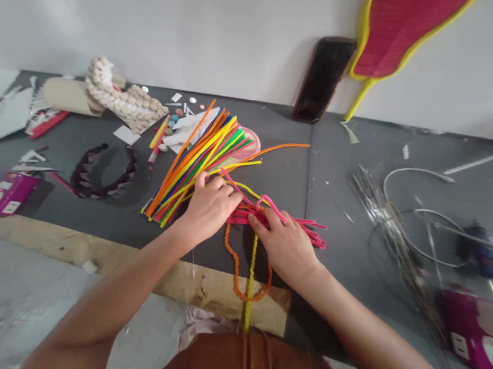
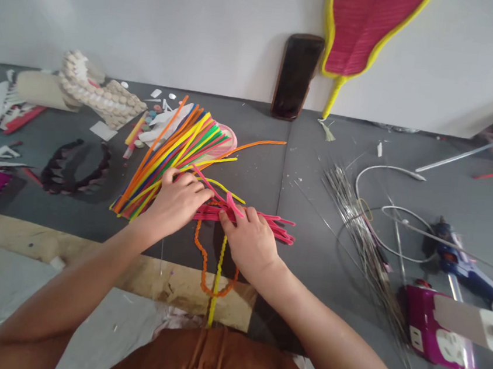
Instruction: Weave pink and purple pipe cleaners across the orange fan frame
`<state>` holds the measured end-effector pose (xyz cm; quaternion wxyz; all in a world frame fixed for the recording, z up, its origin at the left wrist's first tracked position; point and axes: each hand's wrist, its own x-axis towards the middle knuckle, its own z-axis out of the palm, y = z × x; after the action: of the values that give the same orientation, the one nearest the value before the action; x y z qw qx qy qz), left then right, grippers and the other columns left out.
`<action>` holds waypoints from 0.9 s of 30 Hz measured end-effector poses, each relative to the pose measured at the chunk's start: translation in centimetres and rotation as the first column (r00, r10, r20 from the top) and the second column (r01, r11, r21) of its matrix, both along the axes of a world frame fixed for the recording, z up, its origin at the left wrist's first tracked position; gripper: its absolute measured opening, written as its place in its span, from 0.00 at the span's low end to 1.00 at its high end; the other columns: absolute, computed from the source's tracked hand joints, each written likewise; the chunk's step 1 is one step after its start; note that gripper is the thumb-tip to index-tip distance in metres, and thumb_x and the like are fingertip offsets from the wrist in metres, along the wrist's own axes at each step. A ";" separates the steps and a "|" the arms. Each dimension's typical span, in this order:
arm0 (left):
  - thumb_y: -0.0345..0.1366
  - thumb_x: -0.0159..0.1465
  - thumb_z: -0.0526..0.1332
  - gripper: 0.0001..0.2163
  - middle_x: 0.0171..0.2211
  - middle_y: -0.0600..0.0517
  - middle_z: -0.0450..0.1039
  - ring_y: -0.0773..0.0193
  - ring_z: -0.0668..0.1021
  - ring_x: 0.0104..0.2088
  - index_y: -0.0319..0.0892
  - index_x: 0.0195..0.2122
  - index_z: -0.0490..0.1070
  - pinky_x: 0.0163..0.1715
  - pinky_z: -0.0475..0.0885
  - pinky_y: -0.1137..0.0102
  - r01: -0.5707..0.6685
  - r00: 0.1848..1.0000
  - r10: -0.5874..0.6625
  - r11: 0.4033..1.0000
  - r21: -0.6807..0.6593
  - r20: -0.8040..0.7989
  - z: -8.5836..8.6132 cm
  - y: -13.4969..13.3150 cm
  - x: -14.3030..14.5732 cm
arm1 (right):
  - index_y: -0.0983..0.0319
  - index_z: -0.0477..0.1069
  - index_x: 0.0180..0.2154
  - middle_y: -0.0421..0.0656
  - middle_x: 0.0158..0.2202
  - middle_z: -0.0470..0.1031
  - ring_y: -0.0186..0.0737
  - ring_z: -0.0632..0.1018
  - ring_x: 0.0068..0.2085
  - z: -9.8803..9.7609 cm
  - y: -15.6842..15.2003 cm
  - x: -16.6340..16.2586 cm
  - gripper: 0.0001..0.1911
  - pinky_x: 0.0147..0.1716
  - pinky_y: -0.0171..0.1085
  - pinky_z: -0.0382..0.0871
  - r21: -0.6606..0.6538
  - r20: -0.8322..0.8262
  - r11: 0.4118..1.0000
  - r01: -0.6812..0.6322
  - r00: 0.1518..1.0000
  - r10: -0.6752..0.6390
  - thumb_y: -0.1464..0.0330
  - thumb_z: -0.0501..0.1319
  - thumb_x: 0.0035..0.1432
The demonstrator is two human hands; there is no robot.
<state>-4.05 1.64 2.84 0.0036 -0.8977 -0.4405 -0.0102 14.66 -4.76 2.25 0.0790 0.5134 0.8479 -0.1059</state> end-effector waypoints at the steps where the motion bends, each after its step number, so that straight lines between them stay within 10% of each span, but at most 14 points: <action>1: 0.27 0.67 0.54 0.12 0.33 0.47 0.79 0.52 0.74 0.44 0.46 0.36 0.76 0.50 0.57 0.49 0.019 1.000 -0.019 1.000 0.004 -0.007 0.1 0.2 0.0 | 0.57 0.61 0.64 0.55 0.59 0.68 0.53 0.71 0.53 -0.1 -0.1 0.0 0.29 0.47 0.48 0.72 0.013 -0.008 1.000 0.003 1.000 -0.003 0.76 0.50 0.64; 18: 0.21 0.61 0.52 0.14 0.38 0.48 0.76 0.54 0.76 0.43 0.44 0.35 0.75 0.45 0.59 0.56 -0.038 0.999 0.034 0.989 -0.143 -0.028 0.1 0.9 -0.4 | 0.70 0.69 0.56 0.56 0.56 0.72 0.50 0.72 0.54 -0.4 -1.5 1.1 0.21 0.51 0.46 0.71 0.075 -0.120 0.997 -0.031 0.992 0.040 0.78 0.49 0.64; 27: 0.22 0.60 0.50 0.19 0.41 0.50 0.79 0.57 0.77 0.46 0.47 0.40 0.78 0.47 0.66 0.60 -0.021 0.987 0.079 0.928 -0.371 0.140 -0.2 1.6 -0.6 | 0.61 0.75 0.44 0.44 0.38 0.78 0.39 0.77 0.36 0.6 1.3 1.1 0.14 0.29 0.34 0.63 0.133 -0.167 0.984 0.118 0.981 -0.095 0.77 0.53 0.63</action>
<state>-4.62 3.27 2.64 -0.1981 -0.8675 -0.4563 0.0043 15.77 -3.42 2.88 -0.0316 0.5522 0.8282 -0.0902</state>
